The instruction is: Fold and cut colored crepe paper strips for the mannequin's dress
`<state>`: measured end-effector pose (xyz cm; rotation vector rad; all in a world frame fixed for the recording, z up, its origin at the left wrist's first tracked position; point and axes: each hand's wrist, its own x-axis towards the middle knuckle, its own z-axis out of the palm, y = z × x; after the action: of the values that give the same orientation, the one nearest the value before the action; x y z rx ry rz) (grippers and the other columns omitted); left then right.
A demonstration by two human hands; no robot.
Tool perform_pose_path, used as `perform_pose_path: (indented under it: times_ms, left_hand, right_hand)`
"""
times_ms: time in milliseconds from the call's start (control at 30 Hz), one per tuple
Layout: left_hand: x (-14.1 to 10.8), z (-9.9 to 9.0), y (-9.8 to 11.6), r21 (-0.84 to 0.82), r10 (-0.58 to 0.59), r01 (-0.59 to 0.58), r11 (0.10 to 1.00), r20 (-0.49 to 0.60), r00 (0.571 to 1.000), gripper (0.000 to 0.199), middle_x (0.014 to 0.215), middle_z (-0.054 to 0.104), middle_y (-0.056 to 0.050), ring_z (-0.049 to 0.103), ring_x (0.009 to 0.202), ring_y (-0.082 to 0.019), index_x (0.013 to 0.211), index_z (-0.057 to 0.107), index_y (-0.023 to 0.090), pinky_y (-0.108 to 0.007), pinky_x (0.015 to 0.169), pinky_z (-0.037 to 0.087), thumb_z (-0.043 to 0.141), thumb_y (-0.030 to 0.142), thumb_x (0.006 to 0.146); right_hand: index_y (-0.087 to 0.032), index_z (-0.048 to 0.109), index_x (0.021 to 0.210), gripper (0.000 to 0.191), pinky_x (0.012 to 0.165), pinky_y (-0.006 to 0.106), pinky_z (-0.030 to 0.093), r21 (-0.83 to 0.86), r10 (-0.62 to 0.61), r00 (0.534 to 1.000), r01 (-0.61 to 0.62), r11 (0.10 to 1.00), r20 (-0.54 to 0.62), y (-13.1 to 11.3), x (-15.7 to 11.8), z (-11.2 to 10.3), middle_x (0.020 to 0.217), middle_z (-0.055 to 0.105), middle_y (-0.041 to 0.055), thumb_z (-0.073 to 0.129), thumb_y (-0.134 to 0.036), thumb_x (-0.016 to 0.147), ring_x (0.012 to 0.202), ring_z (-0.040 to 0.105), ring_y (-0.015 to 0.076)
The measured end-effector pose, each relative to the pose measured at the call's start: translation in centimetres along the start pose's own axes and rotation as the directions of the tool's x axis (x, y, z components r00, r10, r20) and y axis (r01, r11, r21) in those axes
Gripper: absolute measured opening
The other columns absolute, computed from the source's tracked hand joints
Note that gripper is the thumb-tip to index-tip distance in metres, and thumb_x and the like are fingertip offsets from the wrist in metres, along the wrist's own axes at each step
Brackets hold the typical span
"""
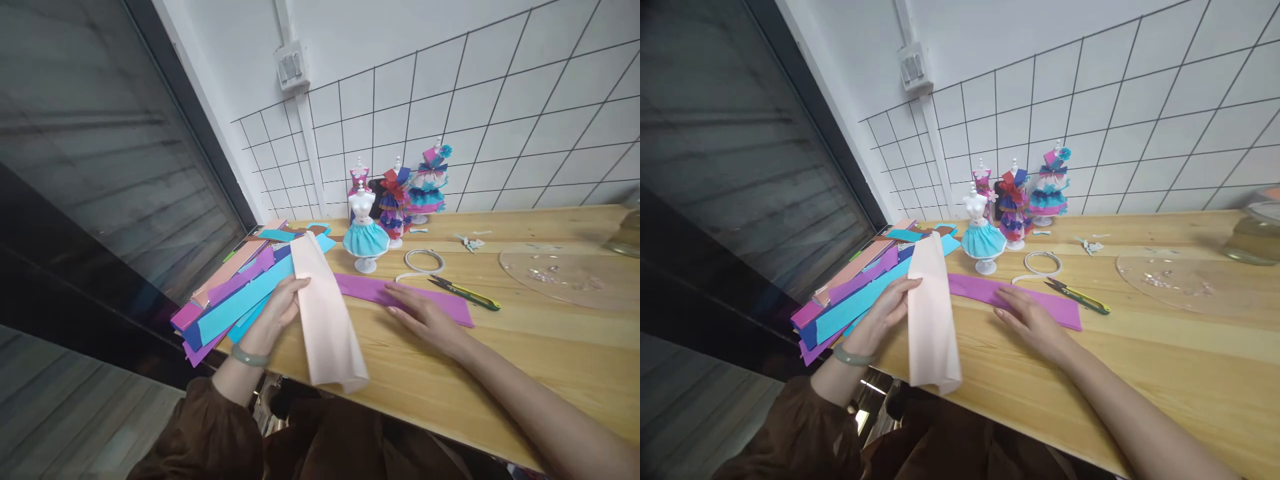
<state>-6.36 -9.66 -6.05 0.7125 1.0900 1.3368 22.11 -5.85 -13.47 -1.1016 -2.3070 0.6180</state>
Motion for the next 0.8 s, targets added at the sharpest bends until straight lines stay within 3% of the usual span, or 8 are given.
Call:
perform_pose_path:
  times_ms: [100, 233, 300, 400, 500, 667, 800]
  left_hand:
    - [-0.7, 2.5, -2.2, -0.144, -0.091, 0.103, 0.984, 0.088, 0.992, 0.024, 0.087, 0.069, -0.011, 0.065, 0.078, -0.019, 0.094, 0.062, 0.007, -0.032, 0.083, 0.049, 0.058, 0.006, 0.071]
    - [-0.8, 4.7, -5.1, -0.246, -0.182, 0.23, 0.941, 0.205, 0.962, 0.022, 0.085, 0.069, -0.012, 0.065, 0.082, -0.019, 0.094, 0.062, 0.005, -0.034, 0.092, 0.045, 0.055, 0.004, 0.073]
    - [-0.6, 5.2, -6.4, -0.262, -0.203, 0.272, 0.926, 0.263, 0.943, 0.021, 0.087, 0.069, -0.013, 0.065, 0.084, -0.02, 0.093, 0.062, 0.005, -0.035, 0.094, 0.043, 0.055, 0.004, 0.074]
    - [0.1, 5.2, -7.7, -0.267, -0.267, 0.35, 0.898, 0.304, 0.915, 0.02, 0.092, 0.068, -0.015, 0.065, 0.088, -0.02, 0.094, 0.061, 0.004, -0.035, 0.096, 0.042, 0.055, 0.006, 0.075]
    - [1.3, 4.5, -8.1, -0.288, -0.304, 0.369, 0.884, 0.246, 0.92, 0.02, 0.091, 0.068, -0.015, 0.065, 0.089, -0.021, 0.096, 0.06, 0.003, -0.035, 0.094, 0.044, 0.054, 0.009, 0.077]
    - [3.4, 3.0, -7.3, -0.389, -0.251, 0.239, 0.89, 0.021, 0.968, 0.023, 0.087, 0.068, -0.013, 0.065, 0.085, -0.02, 0.099, 0.057, 0.004, -0.033, 0.089, 0.048, 0.052, 0.008, 0.077]
    - [4.7, 2.2, -6.5, -0.425, -0.213, 0.19, 0.885, -0.007, 0.977, 0.025, 0.087, 0.068, -0.012, 0.065, 0.085, -0.021, 0.1, 0.057, 0.005, -0.034, 0.087, 0.05, 0.053, 0.01, 0.076]
  right_hand:
    - [-0.02, 0.055, 0.123, 0.052, 0.103, 0.046, 0.035, 0.307, 0.097, 0.994, -0.109, 0.945, 0.057, -1.4, -0.3, -0.4, 0.129, 0.054, 0.0082, 0.04, -0.053, 0.086, 0.121, 0.046, 0.0291]
    - [-0.016, 0.055, 0.121, 0.052, 0.1, 0.045, 0.039, 0.644, 0.183, 0.955, -0.294, 0.706, 0.235, -2.4, -0.2, -0.6, 0.118, 0.062, 0.0093, 0.042, -0.052, 0.086, 0.111, 0.056, 0.0273]
    - [-0.016, 0.054, 0.122, 0.051, 0.094, 0.043, 0.045, 0.706, 0.18, 0.928, -0.367, 0.606, 0.327, -2.5, -0.2, -0.5, 0.117, 0.063, 0.0088, 0.047, -0.051, 0.084, 0.107, 0.059, 0.0271]
    - [-0.019, 0.047, 0.129, 0.056, 0.082, 0.039, 0.053, 0.713, 0.154, 0.892, -0.435, 0.551, 0.425, -2.4, -0.3, -0.4, 0.116, 0.064, 0.007, 0.057, -0.045, 0.08, 0.098, 0.063, 0.0261]
    - [-0.024, 0.042, 0.134, 0.061, 0.073, 0.036, 0.055, 0.706, 0.143, 0.871, -0.468, 0.531, 0.47, -2.3, -0.4, -0.4, 0.114, 0.065, 0.0043, 0.062, -0.038, 0.077, 0.09, 0.066, 0.0242]
    - [-0.024, 0.048, 0.129, 0.055, 0.078, 0.034, 0.054, 0.741, 0.131, 0.865, -0.485, 0.465, 0.484, -2.4, -0.5, -0.8, 0.117, 0.064, 0.005, 0.063, -0.034, 0.076, 0.093, 0.065, 0.0227]
    - [-0.022, 0.046, 0.13, 0.059, 0.082, 0.038, 0.052, 0.722, 0.024, 0.828, -0.502, 0.476, 0.561, -3.0, -0.7, -1.1, 0.119, 0.062, 0.0068, 0.064, -0.035, 0.075, 0.098, 0.063, 0.0244]
